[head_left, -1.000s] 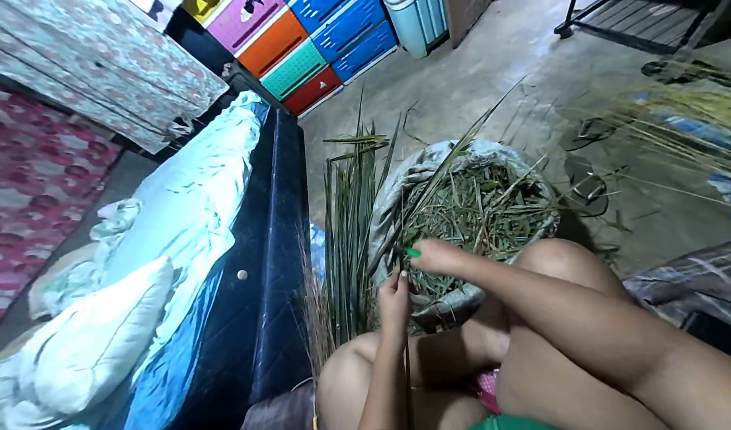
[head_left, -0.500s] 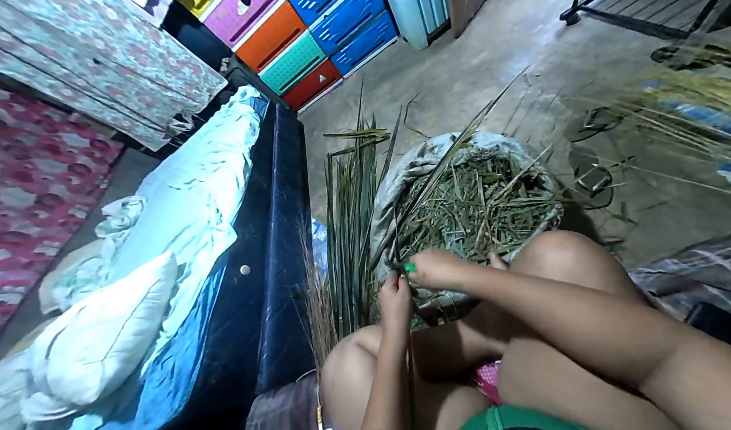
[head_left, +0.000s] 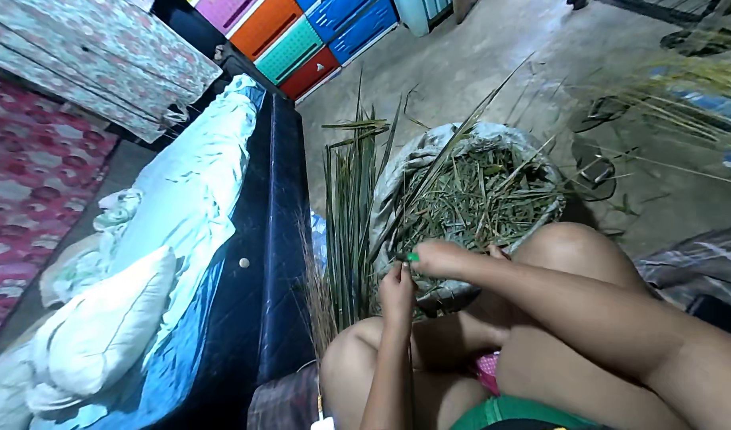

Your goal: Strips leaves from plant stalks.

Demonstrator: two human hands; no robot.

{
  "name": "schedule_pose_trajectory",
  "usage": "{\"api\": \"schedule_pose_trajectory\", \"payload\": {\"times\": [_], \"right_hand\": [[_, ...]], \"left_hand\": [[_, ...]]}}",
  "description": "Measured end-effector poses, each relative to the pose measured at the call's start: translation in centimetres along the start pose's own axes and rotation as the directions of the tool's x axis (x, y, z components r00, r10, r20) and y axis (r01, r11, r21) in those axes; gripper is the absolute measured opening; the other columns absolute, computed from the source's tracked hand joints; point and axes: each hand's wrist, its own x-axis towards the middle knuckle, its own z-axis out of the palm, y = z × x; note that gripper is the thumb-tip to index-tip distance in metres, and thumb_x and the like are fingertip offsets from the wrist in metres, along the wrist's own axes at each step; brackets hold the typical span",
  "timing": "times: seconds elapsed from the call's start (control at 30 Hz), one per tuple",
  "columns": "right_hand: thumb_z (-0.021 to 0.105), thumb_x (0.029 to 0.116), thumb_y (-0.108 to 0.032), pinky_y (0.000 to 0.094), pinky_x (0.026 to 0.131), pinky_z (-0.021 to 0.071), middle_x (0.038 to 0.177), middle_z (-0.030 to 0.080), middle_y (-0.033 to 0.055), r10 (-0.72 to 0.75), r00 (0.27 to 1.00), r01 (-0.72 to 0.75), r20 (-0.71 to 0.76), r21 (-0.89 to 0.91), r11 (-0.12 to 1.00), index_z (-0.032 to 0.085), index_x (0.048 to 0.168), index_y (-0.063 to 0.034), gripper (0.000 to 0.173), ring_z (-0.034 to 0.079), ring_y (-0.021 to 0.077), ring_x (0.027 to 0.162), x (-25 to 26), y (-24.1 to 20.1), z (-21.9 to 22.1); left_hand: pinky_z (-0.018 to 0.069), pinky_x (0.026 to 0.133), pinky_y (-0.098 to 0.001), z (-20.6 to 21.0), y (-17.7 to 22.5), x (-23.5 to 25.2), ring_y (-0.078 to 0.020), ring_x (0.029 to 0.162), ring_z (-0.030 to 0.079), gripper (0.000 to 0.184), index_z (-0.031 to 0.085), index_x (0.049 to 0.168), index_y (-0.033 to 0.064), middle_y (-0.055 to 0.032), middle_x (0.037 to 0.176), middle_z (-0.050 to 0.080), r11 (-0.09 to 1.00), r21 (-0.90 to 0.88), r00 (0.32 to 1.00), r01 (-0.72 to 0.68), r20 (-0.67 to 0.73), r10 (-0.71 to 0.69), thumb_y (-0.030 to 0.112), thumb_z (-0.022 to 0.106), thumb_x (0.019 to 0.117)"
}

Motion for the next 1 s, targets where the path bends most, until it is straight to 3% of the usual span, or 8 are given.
{"api": "schedule_pose_trajectory", "payload": {"times": [0.1, 0.2, 0.43, 0.5, 0.6, 0.7, 0.87, 1.0], "right_hand": [[0.047, 0.1084, -0.027, 0.0658, 0.091, 0.0487, 0.118, 0.066, 0.0274, -0.003, 1.000, 0.005, 0.025, -0.076, 0.997, 0.065, 0.118, 0.0031, 0.036, 0.064, 0.0453, 0.115, -0.8, -1.1, 1.0], [0.050, 0.1072, -0.023, 0.0675, 0.094, 0.0490, 0.126, 0.065, 0.0294, 0.070, 0.991, -0.087, -0.113, -0.158, 0.984, 0.062, 0.126, 0.0042, 0.035, 0.062, 0.0486, 0.120, 0.7, 0.1, 0.1], [0.051, 0.1077, -0.026, 0.0657, 0.095, 0.0489, 0.123, 0.067, 0.0275, 0.158, 0.964, -0.165, -0.216, -0.017, 0.986, 0.065, 0.125, 0.0021, 0.036, 0.063, 0.0459, 0.119, 1.9, 1.8, -2.7], [0.048, 0.1081, -0.028, 0.0674, 0.093, 0.0476, 0.119, 0.066, 0.0291, 0.050, 0.997, -0.051, -0.066, -0.013, 0.999, 0.065, 0.120, 0.0037, 0.038, 0.063, 0.0467, 0.116, 1.0, 1.0, -0.9], [0.047, 0.1086, -0.028, 0.0656, 0.089, 0.0485, 0.115, 0.066, 0.0269, -0.016, 0.999, 0.017, 0.033, -0.032, 0.999, 0.065, 0.116, 0.0031, 0.037, 0.064, 0.0444, 0.112, -0.1, -0.4, 1.1], [0.049, 0.1079, -0.027, 0.0675, 0.093, 0.0480, 0.123, 0.066, 0.0285, 0.016, 0.997, -0.023, -0.070, -0.098, 0.995, 0.064, 0.121, 0.0035, 0.037, 0.063, 0.0476, 0.119, 0.8, 0.5, 0.3], [0.049, 0.1086, -0.027, 0.0664, 0.096, 0.0486, 0.124, 0.068, 0.0259, 0.195, 0.945, -0.195, -0.263, 0.028, 0.980, 0.067, 0.126, -0.0002, 0.036, 0.064, 0.0451, 0.119, 3.3, 3.4, -3.3], [0.049, 0.1085, -0.030, 0.0659, 0.094, 0.0476, 0.118, 0.067, 0.0271, 0.070, 0.986, -0.068, -0.152, 0.016, 0.998, 0.066, 0.120, 0.0021, 0.038, 0.064, 0.0444, 0.116, 1.5, 1.7, -2.3]], "left_hand": [[0.0499, 0.058, -0.0356, -0.2, -0.1, 0.3, -0.0145, 0.056, 0.058, 0.034, 0.069, 0.093, 0.0003, -0.0056, 0.068, 0.064, 1.000, 0.016, 1.000, 0.021, -0.018, -0.021, 0.018, 0.044, 0.1084], [0.0483, 0.055, -0.0341, 0.0, 0.0, 0.0, -0.0140, 0.053, 0.054, 0.038, 0.065, 0.137, 0.0067, -0.0055, 0.071, 0.065, 1.000, -0.019, 1.000, 0.018, 0.006, -0.018, 0.028, 0.046, 0.1115], [0.0411, 0.046, -0.0280, 0.4, -0.4, -0.6, -0.0090, 0.045, 0.047, 0.040, 0.058, 0.146, 0.0091, -0.0030, 0.064, 0.062, 0.994, -0.110, 1.000, -0.001, 0.028, 0.004, 0.027, 0.045, 0.1117], [0.0444, 0.048, -0.0291, 0.2, -0.3, -0.4, -0.0101, 0.047, 0.050, 0.038, 0.062, 0.139, 0.0043, -0.0047, 0.067, 0.064, 0.994, -0.111, 1.000, 0.006, 0.022, -0.003, 0.024, 0.045, 0.1117], [0.0448, 0.045, -0.0259, 0.0, -0.1, -0.2, -0.0080, 0.044, 0.050, 0.030, 0.068, 0.105, -0.0026, -0.0035, 0.064, 0.063, 0.985, -0.171, 1.000, 0.015, 0.013, -0.013, 0.016, 0.044, 0.1100], [0.0387, 0.039, -0.0226, -0.2, 0.1, -0.7, -0.0061, 0.039, 0.045, 0.036, 0.059, 0.138, -0.0032, -0.0040, 0.062, 0.061, 0.941, -0.335, 0.998, 0.049, 0.058, -0.031, 0.017, 0.045, 0.1113], [0.0352, 0.037, -0.0211, -0.3, -0.2, -1.5, -0.0049, 0.038, 0.041, 0.037, 0.057, 0.143, -0.0010, -0.0029, 0.059, 0.058, 0.908, -0.418, 0.997, 0.032, 0.081, 0.002, 0.015, 0.045, 0.1108], [0.0359, 0.036, -0.0206, -0.4, -0.1, -1.5, -0.0046, 0.038, 0.042, 0.038, 0.054, 0.144, -0.0037, -0.0029, 0.059, 0.057, 0.879, -0.474, 0.997, 0.053, 0.077, -0.018, 0.014, 0.044, 0.1111]]}}
